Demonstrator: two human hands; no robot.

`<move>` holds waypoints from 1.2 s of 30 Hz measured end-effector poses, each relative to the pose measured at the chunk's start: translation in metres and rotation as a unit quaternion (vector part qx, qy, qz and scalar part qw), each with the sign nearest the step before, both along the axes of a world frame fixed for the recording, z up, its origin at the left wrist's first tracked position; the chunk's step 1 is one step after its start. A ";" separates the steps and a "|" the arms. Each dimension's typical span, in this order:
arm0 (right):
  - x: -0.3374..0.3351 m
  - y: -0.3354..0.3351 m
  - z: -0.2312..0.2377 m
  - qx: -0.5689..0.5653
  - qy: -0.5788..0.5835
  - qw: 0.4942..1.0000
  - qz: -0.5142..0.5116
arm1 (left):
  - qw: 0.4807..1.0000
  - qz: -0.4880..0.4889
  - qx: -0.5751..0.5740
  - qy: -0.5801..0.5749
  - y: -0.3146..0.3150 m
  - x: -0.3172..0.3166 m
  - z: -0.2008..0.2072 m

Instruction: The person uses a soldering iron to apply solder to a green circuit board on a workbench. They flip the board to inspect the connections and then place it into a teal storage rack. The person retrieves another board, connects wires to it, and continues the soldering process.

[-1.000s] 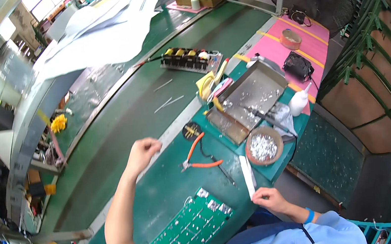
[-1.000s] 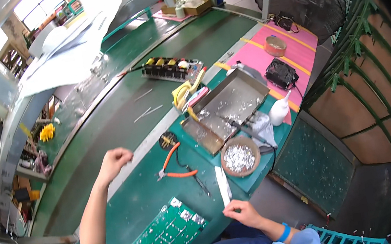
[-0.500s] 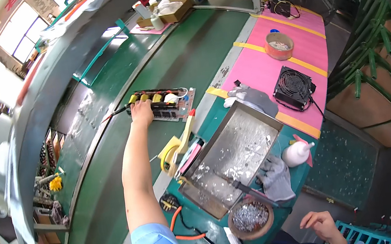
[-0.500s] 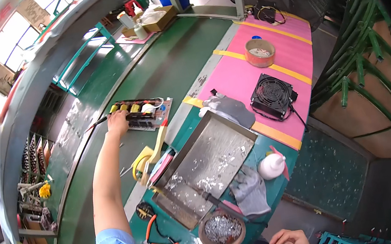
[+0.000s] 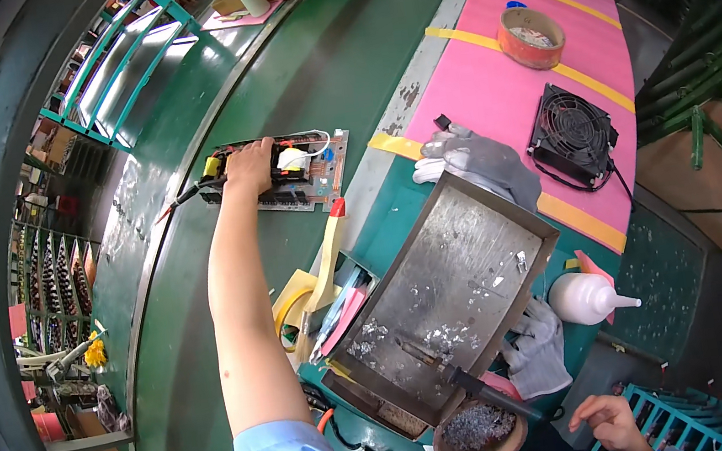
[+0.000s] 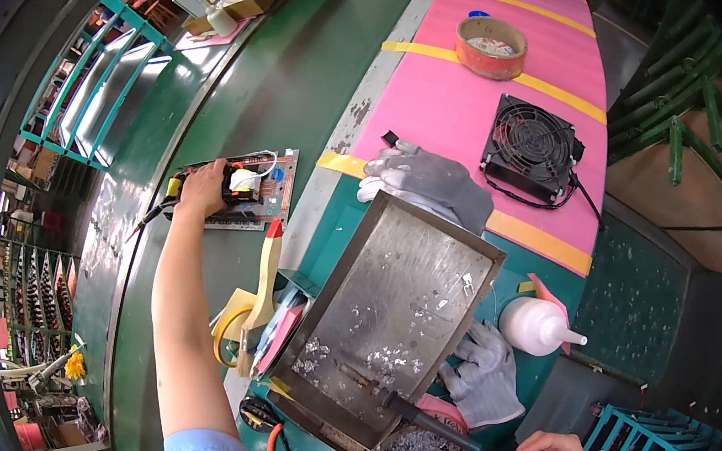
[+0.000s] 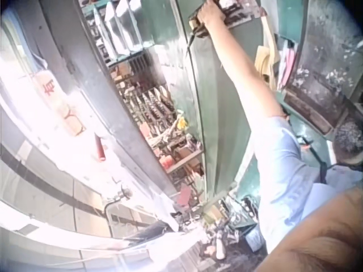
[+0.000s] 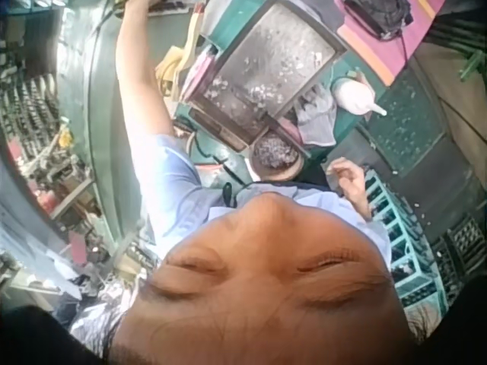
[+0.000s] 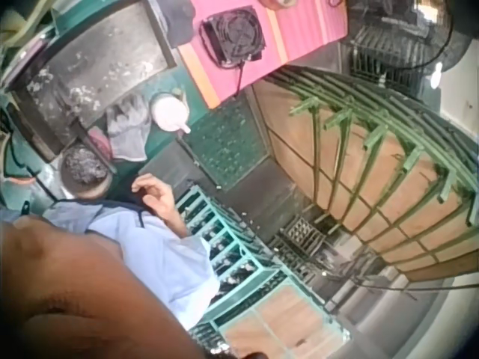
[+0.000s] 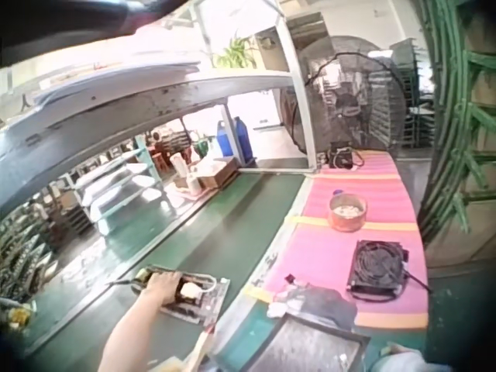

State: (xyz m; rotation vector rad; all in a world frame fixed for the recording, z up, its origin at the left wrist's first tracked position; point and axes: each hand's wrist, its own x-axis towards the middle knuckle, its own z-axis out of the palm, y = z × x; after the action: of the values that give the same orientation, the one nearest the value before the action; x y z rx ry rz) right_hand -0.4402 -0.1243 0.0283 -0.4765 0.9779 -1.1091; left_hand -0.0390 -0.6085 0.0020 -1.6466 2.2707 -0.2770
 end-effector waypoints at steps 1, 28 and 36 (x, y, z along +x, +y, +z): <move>0.001 0.001 -0.001 -0.004 0.003 1.000 -0.003 | 1.000 -0.013 -0.013 -0.008 0.002 0.001 0.001; 0.034 0.041 0.022 -0.158 -0.007 0.961 0.227 | 0.920 0.312 0.158 -0.178 0.446 0.146 0.131; 0.093 0.079 0.015 -0.161 0.069 0.910 0.377 | 0.899 0.390 0.158 -0.119 0.570 0.192 0.049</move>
State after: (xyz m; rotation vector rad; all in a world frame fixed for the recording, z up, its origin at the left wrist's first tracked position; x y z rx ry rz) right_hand -0.3472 -0.0454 0.0434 -1.1076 0.6263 -0.5261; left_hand 0.1526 -0.0383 0.0509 -2.0330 1.2486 0.0830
